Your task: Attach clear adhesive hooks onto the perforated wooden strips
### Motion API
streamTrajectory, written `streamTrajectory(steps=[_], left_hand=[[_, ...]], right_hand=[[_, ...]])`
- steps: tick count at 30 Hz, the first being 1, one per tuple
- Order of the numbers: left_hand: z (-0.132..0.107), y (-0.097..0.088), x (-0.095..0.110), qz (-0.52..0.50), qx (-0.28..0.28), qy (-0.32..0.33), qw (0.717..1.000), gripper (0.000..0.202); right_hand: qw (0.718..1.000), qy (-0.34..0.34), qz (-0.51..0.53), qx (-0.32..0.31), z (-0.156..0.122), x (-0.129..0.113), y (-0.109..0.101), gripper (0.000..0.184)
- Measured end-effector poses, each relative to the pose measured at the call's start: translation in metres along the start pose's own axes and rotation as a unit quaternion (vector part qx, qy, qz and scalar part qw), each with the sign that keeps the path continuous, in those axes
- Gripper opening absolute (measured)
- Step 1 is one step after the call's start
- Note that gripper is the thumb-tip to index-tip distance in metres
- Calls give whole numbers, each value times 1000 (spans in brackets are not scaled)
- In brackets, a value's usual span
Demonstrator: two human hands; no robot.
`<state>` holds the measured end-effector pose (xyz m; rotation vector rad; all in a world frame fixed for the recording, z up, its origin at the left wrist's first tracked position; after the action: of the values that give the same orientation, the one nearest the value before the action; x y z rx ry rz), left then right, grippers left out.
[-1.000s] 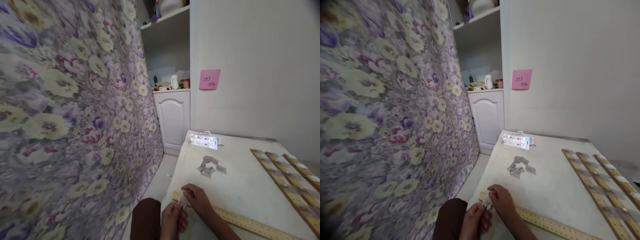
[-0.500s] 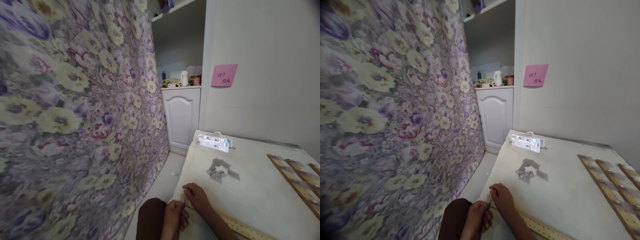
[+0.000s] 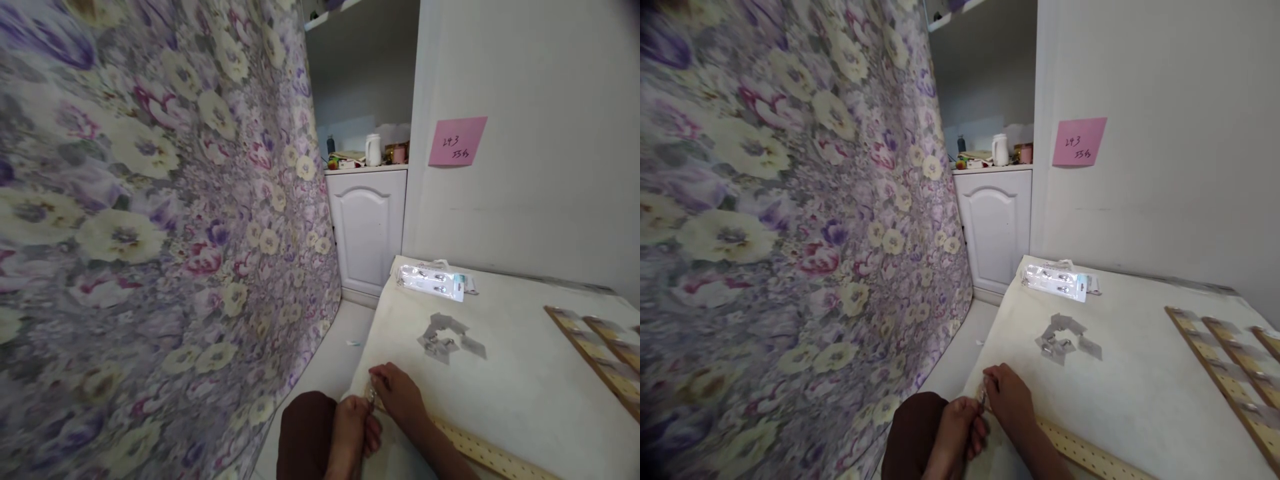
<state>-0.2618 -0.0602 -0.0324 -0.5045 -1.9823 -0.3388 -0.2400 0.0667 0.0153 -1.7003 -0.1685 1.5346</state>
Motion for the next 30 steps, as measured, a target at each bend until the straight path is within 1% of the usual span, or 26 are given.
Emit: streamTrajectory(steps=[6,12,17,24,30], left_hand=[[-1,0,1,-2,2,0,1000,26],[0,0,0,2,5,1,1000,26],[1,0,0,4,4,6,1000,26],[4,0,-3,15,0,5,1000,22],[5,2,-2,27,-3,2,1000,24]], right_hand=[[1000,8,4,-8,1,1,1,30],[1000,-2,3,-23,0,0,2,32],[999,3,8,-35,0,4,5,35],[998,37,33,-49,6,13,11,36],[993,74,76,-52,11,25,15,37]])
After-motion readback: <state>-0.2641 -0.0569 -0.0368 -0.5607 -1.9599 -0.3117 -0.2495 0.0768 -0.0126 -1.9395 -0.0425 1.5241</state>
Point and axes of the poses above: each hand's wrist, its own z-axis towards the middle knuckle, its own y-axis out of the palm, x = y × z, the point moved 10 cm from there along z, towards the middle knuckle, and after that the axes turned 3 degrees about z, right-handed, at the moved point
